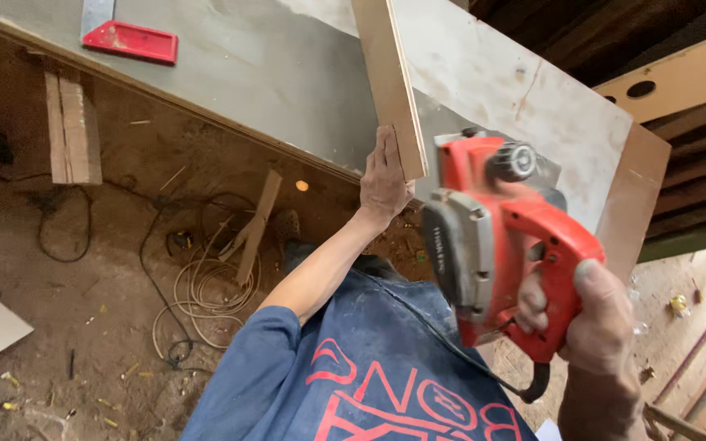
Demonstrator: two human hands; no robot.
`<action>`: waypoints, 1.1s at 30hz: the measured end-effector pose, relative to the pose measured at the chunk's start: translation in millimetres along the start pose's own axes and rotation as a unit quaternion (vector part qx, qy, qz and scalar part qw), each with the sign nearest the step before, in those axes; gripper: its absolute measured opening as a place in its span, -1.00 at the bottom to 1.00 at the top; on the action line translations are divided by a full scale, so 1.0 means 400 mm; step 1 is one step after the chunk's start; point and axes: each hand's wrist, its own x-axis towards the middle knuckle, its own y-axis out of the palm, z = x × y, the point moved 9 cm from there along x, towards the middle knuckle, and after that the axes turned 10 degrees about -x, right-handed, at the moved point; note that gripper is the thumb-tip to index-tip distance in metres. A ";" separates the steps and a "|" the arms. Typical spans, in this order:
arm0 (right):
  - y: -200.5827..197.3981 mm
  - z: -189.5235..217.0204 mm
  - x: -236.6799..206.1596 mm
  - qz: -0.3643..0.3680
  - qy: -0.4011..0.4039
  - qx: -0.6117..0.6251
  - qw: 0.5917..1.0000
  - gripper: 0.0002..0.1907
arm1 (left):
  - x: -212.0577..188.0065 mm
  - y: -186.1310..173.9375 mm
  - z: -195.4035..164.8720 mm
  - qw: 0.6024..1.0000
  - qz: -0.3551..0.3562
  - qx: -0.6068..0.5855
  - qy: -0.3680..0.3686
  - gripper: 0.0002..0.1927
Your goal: The person uses a handheld electric planer to smooth the edges of a rectangular wooden board. They then apply glue to the board's edge with a brush and attach it to a larger wooden panel, securing it with nails and a hammer.
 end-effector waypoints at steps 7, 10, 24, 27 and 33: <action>0.155 0.000 0.028 0.027 0.002 -0.040 0.999 -0.32 | 0.032 0.009 -0.030 0.964 0.008 0.252 0.080 -0.41; 0.175 0.019 0.054 0.016 0.002 -0.065 0.998 -0.33 | 0.030 -0.006 -0.028 0.995 0.067 0.062 0.037 -0.30; 0.239 0.131 0.165 0.004 -0.019 -0.123 0.992 -0.36 | 0.021 -0.046 -0.018 0.991 0.045 -0.123 -0.029 -0.47; 0.255 0.148 0.199 0.006 -0.020 -0.113 0.993 -0.39 | 0.011 -0.021 0.000 0.981 0.059 -0.169 -0.074 -0.46; 0.307 0.217 0.330 0.010 -0.041 -0.125 0.991 -0.43 | -0.002 0.045 -0.001 0.995 0.094 -0.005 -0.009 -0.37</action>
